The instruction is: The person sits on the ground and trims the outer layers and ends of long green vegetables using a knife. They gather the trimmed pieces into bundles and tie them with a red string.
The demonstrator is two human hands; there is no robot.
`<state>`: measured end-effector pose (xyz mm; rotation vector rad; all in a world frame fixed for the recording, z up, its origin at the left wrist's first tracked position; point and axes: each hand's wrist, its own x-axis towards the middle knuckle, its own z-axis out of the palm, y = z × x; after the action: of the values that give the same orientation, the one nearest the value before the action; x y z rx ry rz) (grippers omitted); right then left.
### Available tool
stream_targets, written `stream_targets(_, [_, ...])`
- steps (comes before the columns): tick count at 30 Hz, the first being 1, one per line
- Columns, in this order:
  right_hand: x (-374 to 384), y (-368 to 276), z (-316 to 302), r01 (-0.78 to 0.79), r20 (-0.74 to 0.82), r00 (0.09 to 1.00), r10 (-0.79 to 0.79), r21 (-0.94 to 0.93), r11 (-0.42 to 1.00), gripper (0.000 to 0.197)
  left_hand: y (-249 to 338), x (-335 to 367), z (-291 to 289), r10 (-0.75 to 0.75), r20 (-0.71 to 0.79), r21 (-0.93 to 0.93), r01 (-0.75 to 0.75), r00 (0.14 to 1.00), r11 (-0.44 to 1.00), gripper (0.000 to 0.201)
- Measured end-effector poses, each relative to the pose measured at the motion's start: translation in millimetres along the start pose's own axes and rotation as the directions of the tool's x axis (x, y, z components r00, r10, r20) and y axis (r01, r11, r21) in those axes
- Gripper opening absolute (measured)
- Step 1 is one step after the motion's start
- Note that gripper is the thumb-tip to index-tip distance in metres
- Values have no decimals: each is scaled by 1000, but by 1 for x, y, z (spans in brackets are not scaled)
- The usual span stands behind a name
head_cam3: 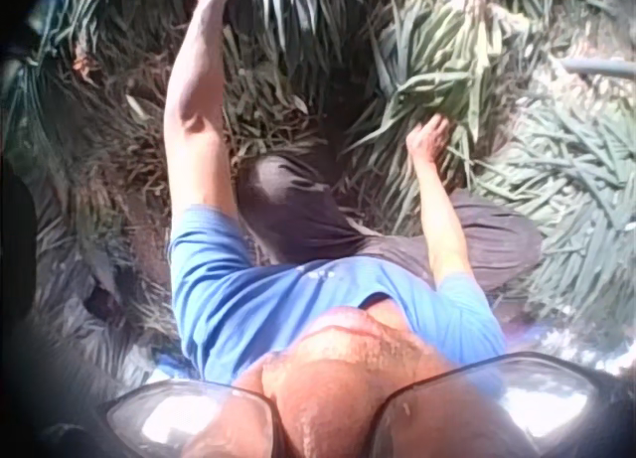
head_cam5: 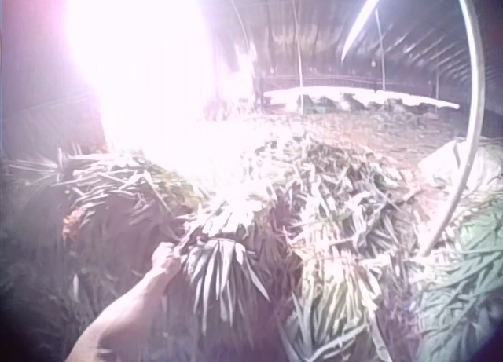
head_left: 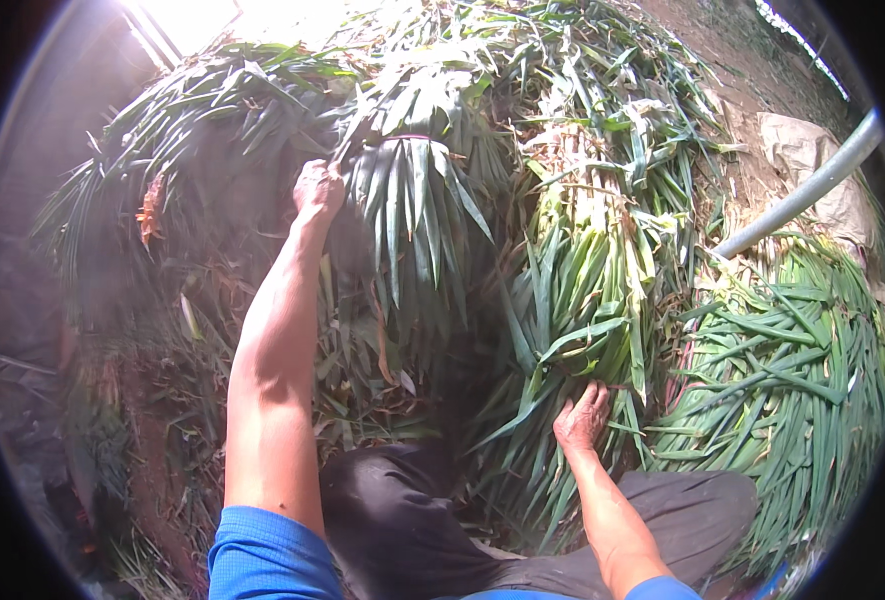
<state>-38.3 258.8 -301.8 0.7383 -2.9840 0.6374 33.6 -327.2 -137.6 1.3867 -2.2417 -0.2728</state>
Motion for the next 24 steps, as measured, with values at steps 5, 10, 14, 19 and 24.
stream_targets(5, [3, 0, -3, 0, -39, 999, 0, -2, 1000, 66, -10, -35, -83, -87, 322, -482, 242, 943, 842, 32])
stream_targets(10, [1, 4, 2, 42, -83, 996, -45, -28, 999, 65, 1, -117, -197, -199, 238, -822, 306, 951, 480, 25])
stream_targets(14, [-2, 3, 4, 41, -79, 996, -41, -6, 999, 62, -15, -161, -301, -165, 91, -955, 133, 982, 265, 23])
stream_targets(19, [4, 14, -2, 14, -68, 998, -15, -14, 1000, 64, -38, -177, -393, -398, -148, -986, -107, 905, 125, 34])
stream_targets(24, [0, 18, -3, 74, -53, 996, -74, 13, 997, 65, -99, -150, -461, -501, -220, -974, -214, 837, 70, 39])
